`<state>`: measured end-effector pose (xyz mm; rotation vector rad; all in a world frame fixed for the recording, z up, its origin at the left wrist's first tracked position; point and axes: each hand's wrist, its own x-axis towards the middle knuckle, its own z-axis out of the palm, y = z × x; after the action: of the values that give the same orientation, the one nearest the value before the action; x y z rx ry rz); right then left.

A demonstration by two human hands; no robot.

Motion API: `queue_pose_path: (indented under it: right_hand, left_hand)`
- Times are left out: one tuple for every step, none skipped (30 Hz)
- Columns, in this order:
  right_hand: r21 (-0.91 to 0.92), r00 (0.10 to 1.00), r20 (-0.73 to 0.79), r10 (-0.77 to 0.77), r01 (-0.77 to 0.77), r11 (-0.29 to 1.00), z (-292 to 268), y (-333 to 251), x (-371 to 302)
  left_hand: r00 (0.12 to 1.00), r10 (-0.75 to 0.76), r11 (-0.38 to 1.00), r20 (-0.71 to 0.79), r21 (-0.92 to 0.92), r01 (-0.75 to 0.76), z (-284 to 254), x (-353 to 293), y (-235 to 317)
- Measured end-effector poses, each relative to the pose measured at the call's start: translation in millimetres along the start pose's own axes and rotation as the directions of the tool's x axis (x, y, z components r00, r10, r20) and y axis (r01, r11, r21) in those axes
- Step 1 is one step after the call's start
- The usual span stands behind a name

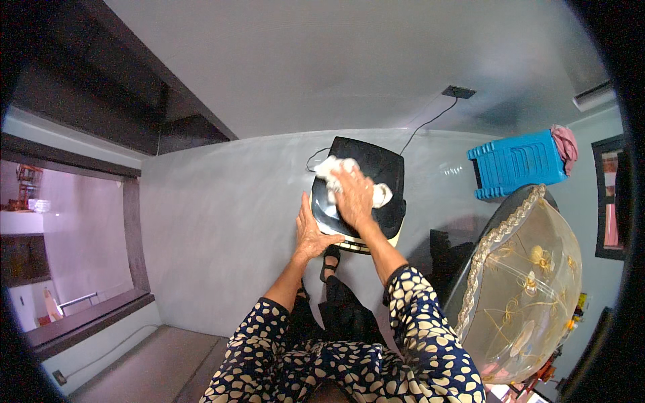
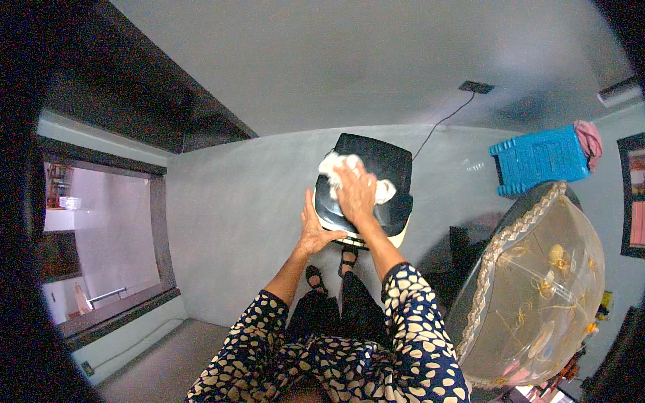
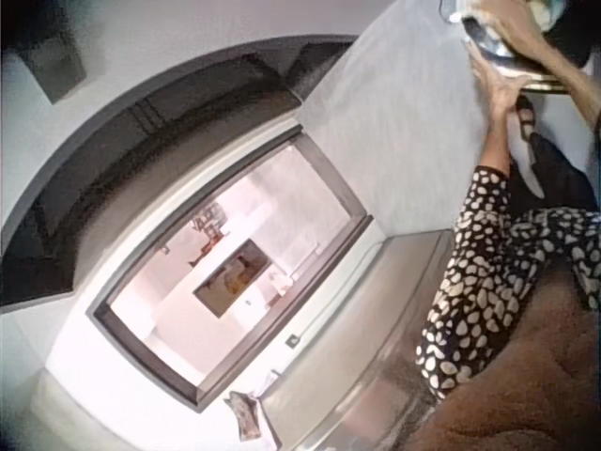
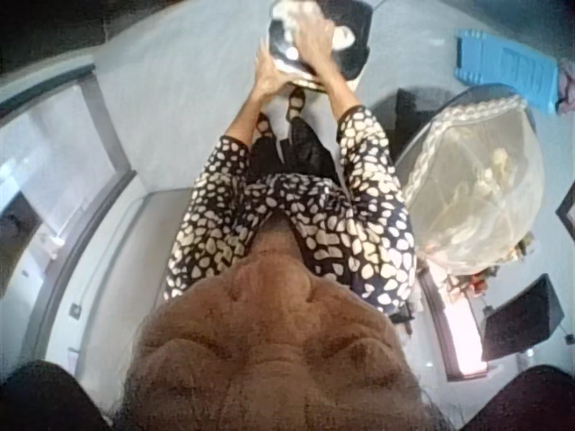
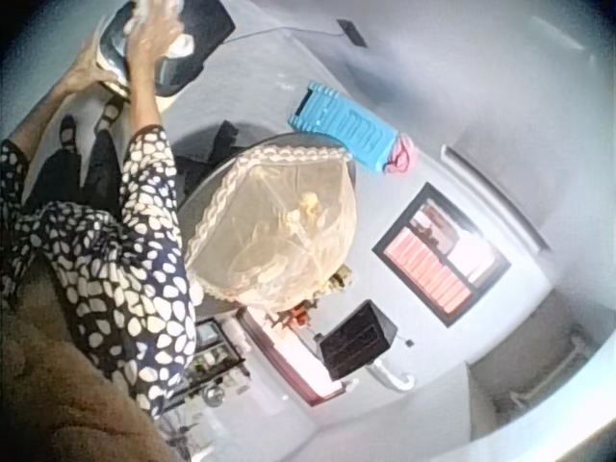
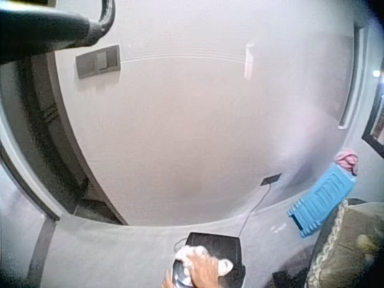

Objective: The person wipes a black appliance, then cleans a large wall section with a white cloth, and finally wipes a wooden table. The person uses a cloth to clean various surfaces in the room.

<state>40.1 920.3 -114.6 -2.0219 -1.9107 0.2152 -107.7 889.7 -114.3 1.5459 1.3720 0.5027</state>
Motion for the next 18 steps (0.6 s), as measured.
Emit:
queue_pose_path:
  right_hand:
    - [0.057, 0.999, 0.036, -0.035, 0.033, 0.998, -4.5, -9.2, -14.3]
    - [0.115, 0.995, 0.072, -0.074, 0.065, 0.991, -9.8, -16.5, -28.7]
    - [0.155, 0.990, 0.094, -0.105, 0.090, 0.984, -15.9, -21.7, -42.9]
    - [0.193, 0.982, 0.118, -0.148, 0.123, 0.973, -23.7, -28.5, -54.2]
    - [0.228, 0.974, 0.163, -0.160, 0.121, 0.966, -27.6, -32.3, -61.5]
    - [0.225, 0.977, 0.141, -0.161, 0.127, 0.966, -28.4, -33.7, -64.9]
    - [0.228, 0.977, 0.117, -0.176, 0.146, 0.963, -28.6, -33.4, -62.4]
    - [0.230, 0.976, 0.096, -0.193, 0.167, 0.959, -28.5, -33.3, -57.2]
    - [0.218, 0.970, 0.101, -0.222, 0.196, 0.956, -26.5, -31.8, -48.8]
    - [0.206, 0.960, 0.110, -0.256, 0.230, 0.951, -24.8, -31.2, -37.7]
    - [0.191, 0.953, 0.055, -0.298, 0.283, 0.940, -13.5, -29.4, -26.3]
    - [0.202, 0.959, 0.029, -0.280, 0.269, 0.942, -11.6, -34.0, -12.2]
    - [0.189, 0.961, 0.031, -0.276, 0.266, 0.945, -7.5, -35.0, 1.5]
    - [0.177, 0.962, 0.033, -0.272, 0.262, 0.949, -3.3, -33.1, 14.5]
    - [0.163, 0.965, 0.015, -0.263, 0.257, 0.953, 1.0, -30.9, 25.4]
    - [0.152, 0.967, -0.002, -0.256, 0.253, 0.955, 4.2, -27.7, 35.1]
    - [0.143, 0.970, -0.026, -0.242, 0.243, 0.959, 6.3, -22.3, 43.8]
    - [0.140, 0.973, -0.057, -0.223, 0.229, 0.963, 7.7, -17.0, 52.2]
  left_hand:
    - [1.000, 0.008, 1.000, -0.014, -0.002, -0.008, 0.4, -0.2, -0.3]
    - [0.999, 0.014, 1.000, -0.029, -0.003, -0.014, 1.0, -0.2, -0.6]
    - [1.000, -0.028, 0.999, 0.003, -0.018, 0.028, 0.2, 0.8, -1.2]
    - [0.997, 0.054, 0.995, -0.050, -0.076, -0.058, 8.2, 3.2, -20.3]
    - [0.994, 0.097, 0.995, -0.042, 0.019, -0.096, 15.5, 9.1, -39.2]
    - [0.994, 0.102, 0.995, -0.034, 0.021, -0.101, 15.9, 9.3, -37.5]
    - [0.994, 0.106, 0.994, -0.029, 0.021, -0.106, 16.3, 9.6, -36.0]
    - [0.997, 0.070, 0.994, -0.039, -0.078, -0.073, 17.2, 5.9, -34.8]
    - [0.999, 0.034, 0.984, -0.038, -0.173, -0.040, 15.9, 3.2, -27.4]
    - [1.000, 0.008, 0.994, -0.004, -0.107, -0.009, 15.3, 1.3, -26.3]
    - [0.999, -0.020, 0.999, 0.027, -0.040, 0.021, 12.9, 0.0, -26.1]
    - [0.997, -0.053, 0.998, 0.056, 0.033, 0.051, 10.0, 0.9, -24.6]
    - [0.978, -0.168, 0.983, 0.123, 0.097, 0.157, -4.0, -1.2, 0.9]
    - [0.995, -0.060, 0.996, 0.076, 0.070, 0.055, -2.9, 0.6, 0.1]
    - [0.999, 0.048, 0.998, 0.023, 0.046, -0.049, -3.1, -0.5, -1.3]
    - [0.988, 0.150, 0.988, -0.034, 0.028, -0.149, -3.7, -0.8, 2.2]
    - [0.991, 0.127, 0.992, -0.030, -0.007, -0.127, -4.3, -1.3, 5.8]
    - [0.992, 0.123, 0.992, -0.025, 0.015, -0.123, -3.3, -0.1, 4.9]
